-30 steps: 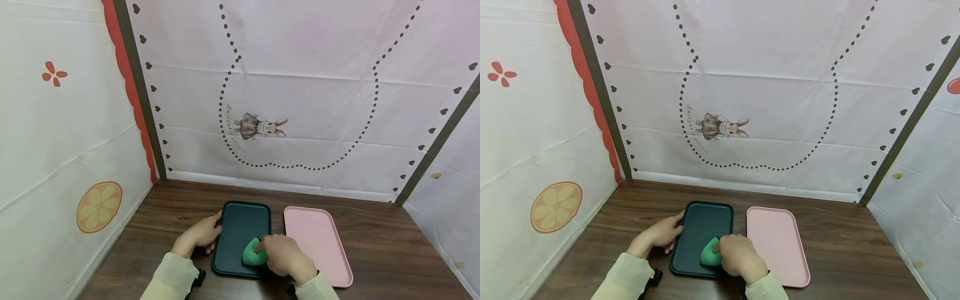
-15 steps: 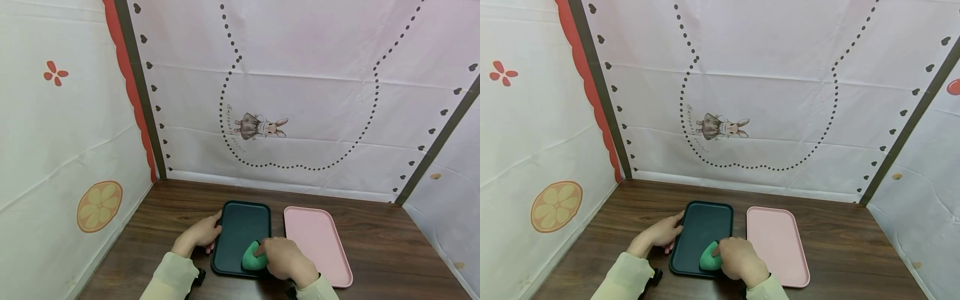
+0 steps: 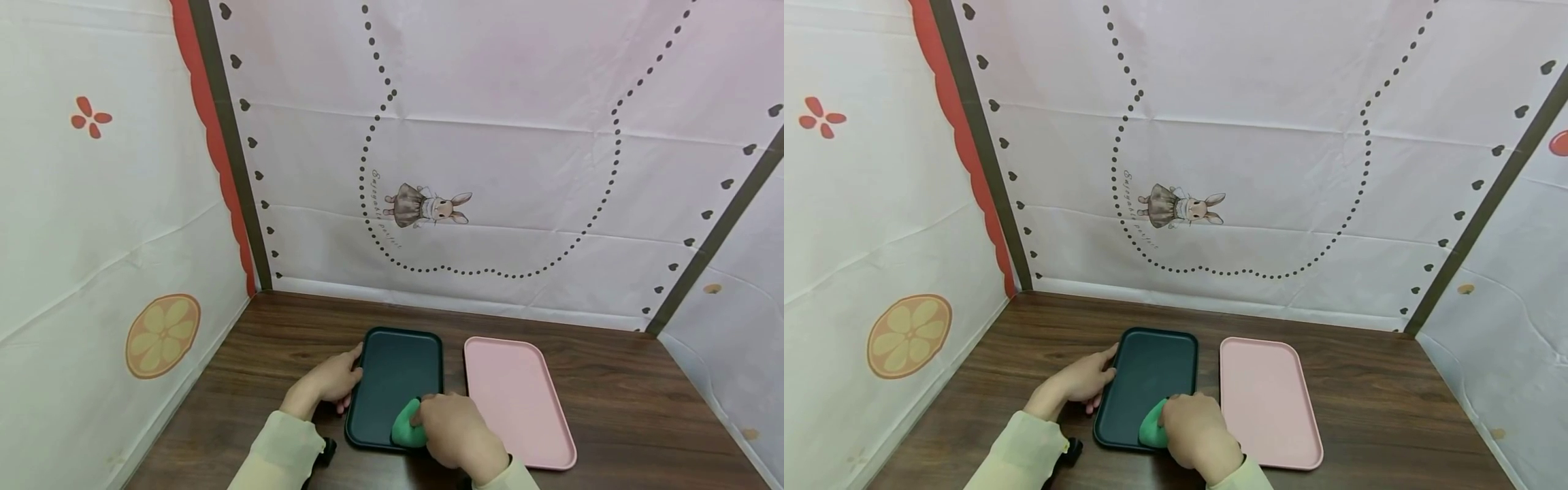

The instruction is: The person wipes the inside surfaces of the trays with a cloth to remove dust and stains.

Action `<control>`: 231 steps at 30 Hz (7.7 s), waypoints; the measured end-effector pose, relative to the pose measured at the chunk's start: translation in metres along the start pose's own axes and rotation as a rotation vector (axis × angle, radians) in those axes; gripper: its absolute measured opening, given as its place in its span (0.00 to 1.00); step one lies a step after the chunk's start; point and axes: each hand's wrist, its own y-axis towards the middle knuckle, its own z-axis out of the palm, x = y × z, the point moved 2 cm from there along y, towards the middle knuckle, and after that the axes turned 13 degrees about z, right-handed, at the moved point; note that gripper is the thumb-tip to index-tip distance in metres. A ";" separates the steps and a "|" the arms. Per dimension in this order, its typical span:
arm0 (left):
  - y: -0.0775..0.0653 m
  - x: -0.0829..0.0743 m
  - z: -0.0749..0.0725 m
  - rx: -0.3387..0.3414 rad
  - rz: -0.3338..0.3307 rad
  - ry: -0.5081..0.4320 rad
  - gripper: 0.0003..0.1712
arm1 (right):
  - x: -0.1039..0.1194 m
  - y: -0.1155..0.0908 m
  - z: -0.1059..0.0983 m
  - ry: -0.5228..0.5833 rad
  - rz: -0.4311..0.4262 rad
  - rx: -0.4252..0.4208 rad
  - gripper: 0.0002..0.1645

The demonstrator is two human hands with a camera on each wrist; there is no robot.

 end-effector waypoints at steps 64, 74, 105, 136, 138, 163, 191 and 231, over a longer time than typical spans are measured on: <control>0.003 0.000 -0.001 0.012 -0.012 0.011 0.37 | 0.059 0.016 0.010 -0.167 0.016 -0.100 0.16; 0.002 0.002 -0.001 0.019 -0.010 0.012 0.37 | 0.064 0.025 0.008 -0.147 0.008 -0.072 0.13; 0.002 0.003 -0.001 0.032 -0.006 0.025 0.38 | 0.065 0.042 0.005 -0.058 0.104 -0.009 0.17; 0.001 0.000 -0.001 0.032 -0.015 0.034 0.37 | 0.060 0.063 0.000 0.028 0.167 -0.025 0.21; 0.001 0.000 -0.001 0.031 -0.016 0.028 0.37 | 0.059 0.065 -0.001 0.032 0.171 -0.019 0.21; 0.002 0.002 -0.002 0.041 -0.022 0.012 0.36 | 0.052 0.081 -0.002 0.025 0.203 -0.029 0.23; 0.002 0.002 -0.003 0.040 -0.014 -0.004 0.36 | 0.046 0.095 -0.003 0.092 0.240 -0.053 0.21; -0.001 0.001 -0.002 0.034 -0.018 0.016 0.37 | 0.048 0.114 -0.003 0.076 0.265 -0.100 0.17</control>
